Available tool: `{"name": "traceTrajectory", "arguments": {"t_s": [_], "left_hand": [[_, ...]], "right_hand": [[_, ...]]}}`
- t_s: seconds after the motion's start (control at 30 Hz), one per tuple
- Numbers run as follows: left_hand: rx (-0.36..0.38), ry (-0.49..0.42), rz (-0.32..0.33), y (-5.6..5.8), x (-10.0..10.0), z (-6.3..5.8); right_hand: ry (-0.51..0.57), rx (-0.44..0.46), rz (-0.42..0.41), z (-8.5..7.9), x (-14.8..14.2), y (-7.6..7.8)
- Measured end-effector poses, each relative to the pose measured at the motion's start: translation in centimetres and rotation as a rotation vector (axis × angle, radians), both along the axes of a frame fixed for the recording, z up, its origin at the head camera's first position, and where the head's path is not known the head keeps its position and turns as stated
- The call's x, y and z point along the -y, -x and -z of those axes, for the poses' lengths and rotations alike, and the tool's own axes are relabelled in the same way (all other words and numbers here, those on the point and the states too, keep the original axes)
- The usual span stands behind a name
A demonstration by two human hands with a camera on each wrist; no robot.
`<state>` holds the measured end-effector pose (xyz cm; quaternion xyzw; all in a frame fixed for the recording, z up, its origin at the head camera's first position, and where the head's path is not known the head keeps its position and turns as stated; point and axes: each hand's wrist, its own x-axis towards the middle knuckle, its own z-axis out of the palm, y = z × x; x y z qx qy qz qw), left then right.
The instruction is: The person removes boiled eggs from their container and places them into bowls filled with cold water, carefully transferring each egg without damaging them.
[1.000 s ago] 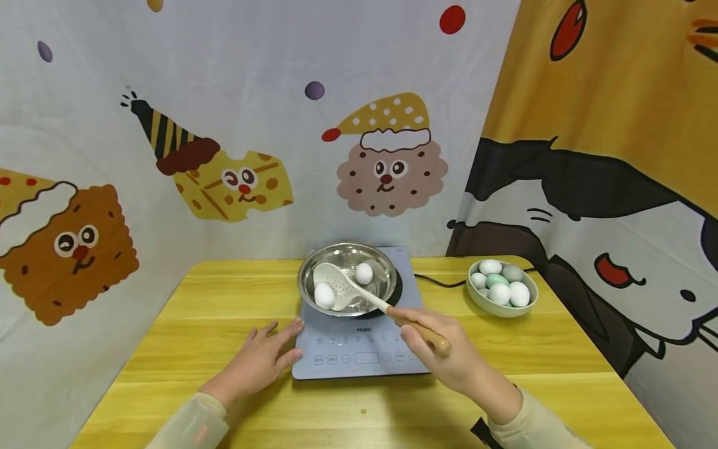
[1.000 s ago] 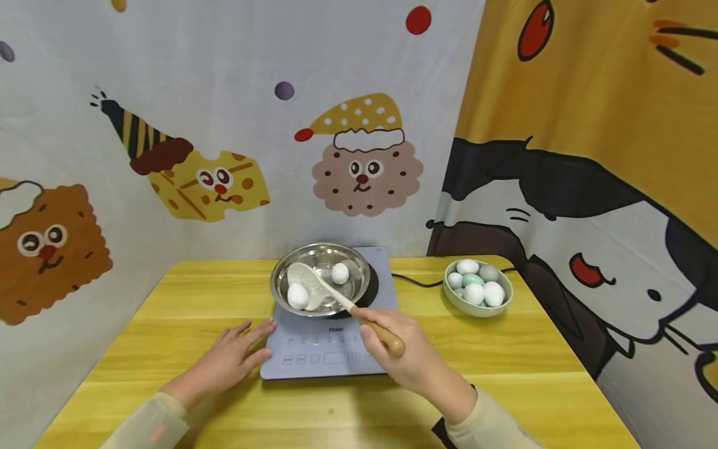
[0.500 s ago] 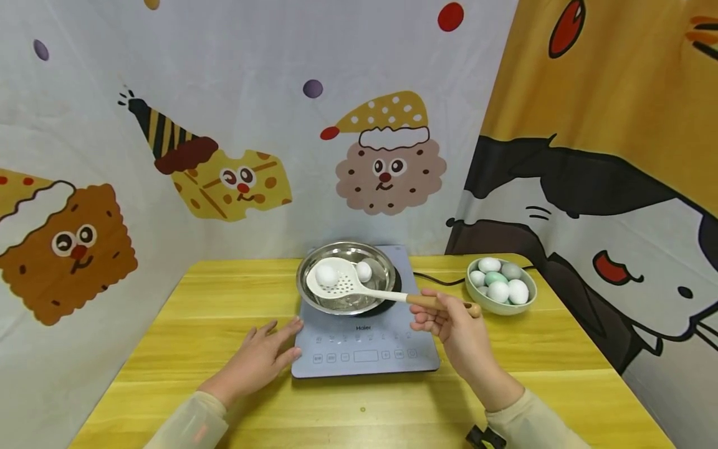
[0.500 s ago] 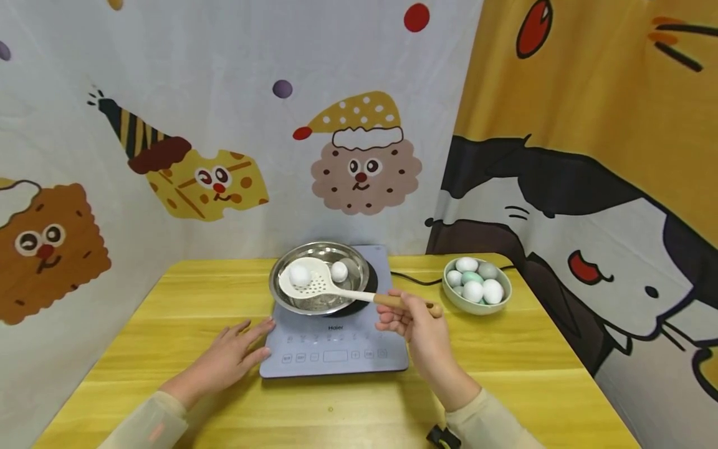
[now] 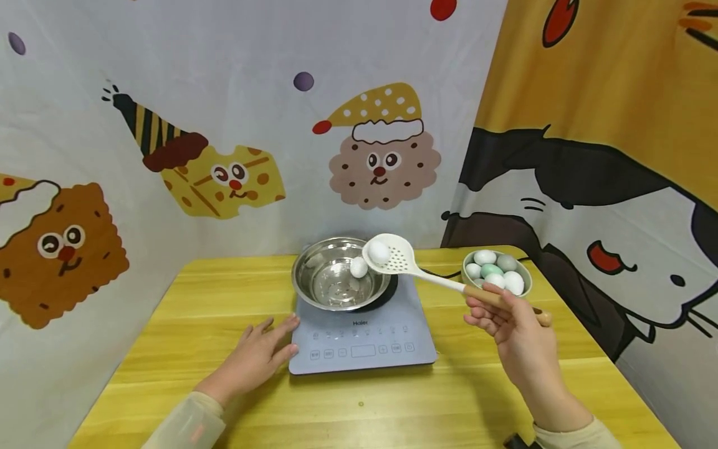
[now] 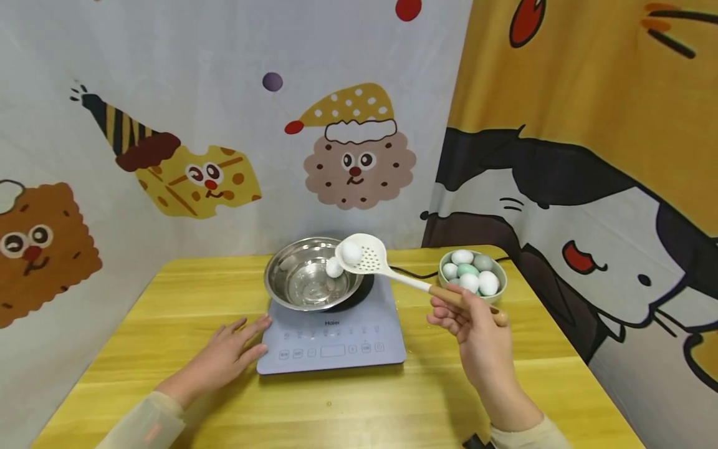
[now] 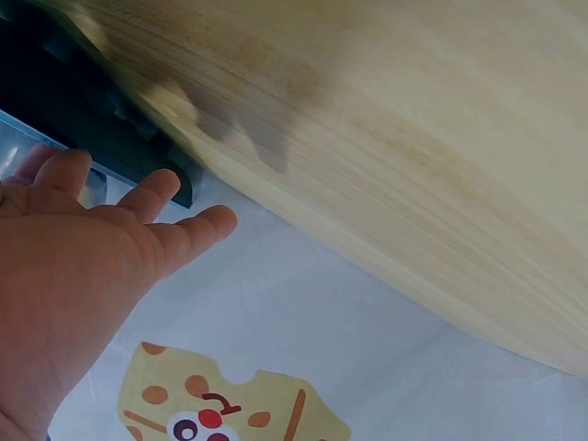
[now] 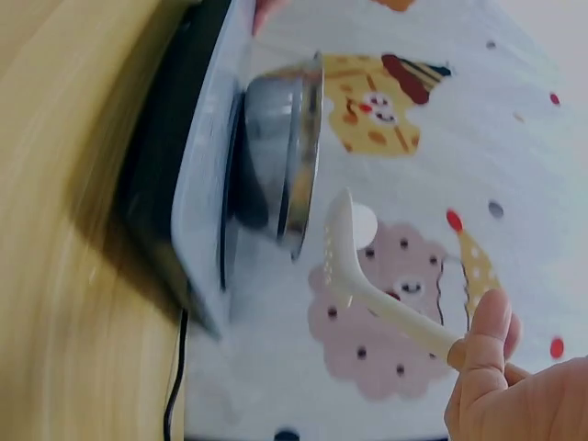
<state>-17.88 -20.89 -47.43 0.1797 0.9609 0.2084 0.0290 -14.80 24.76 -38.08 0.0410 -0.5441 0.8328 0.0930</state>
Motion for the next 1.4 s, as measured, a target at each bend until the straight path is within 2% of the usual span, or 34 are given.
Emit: {"name": "traceTrajectory", "arguments": {"t_s": [0.13,0.27,0.57,0.73,1.07,1.23,1.4], "left_hand": [[-0.005,0.002,-0.001,0.0,0.0,-0.2],[-0.007,-0.003,-0.007,-0.1,0.1,-0.3],[-0.011,-0.009,-0.001,-0.2,-0.1,-0.1],[-0.021,-0.015,0.0,-0.3,0.0,-0.1],[-0.024,-0.016,-0.01,-0.3,0.0,0.0],[-0.023,-0.011,-0.007,-0.3,-0.1,-0.1],[-0.031,-0.008,-0.006,-0.3,-0.2,-0.2]], "right_hand": [[0.035,0.038,0.087,0.6,-2.4,-1.5],[0.109,0.087,0.165,1.8,-4.4,-2.0],[0.384,0.257,0.255,4.3,-7.2,-2.5],[0.533,0.343,0.251,5.1,-8.3,-2.7],[0.846,0.541,0.228,5.4,-9.6,-2.0],[0.97,0.576,0.226,5.5,-9.9,-2.1],[1.026,0.585,0.209,5.6,-10.0,-2.3]]}}
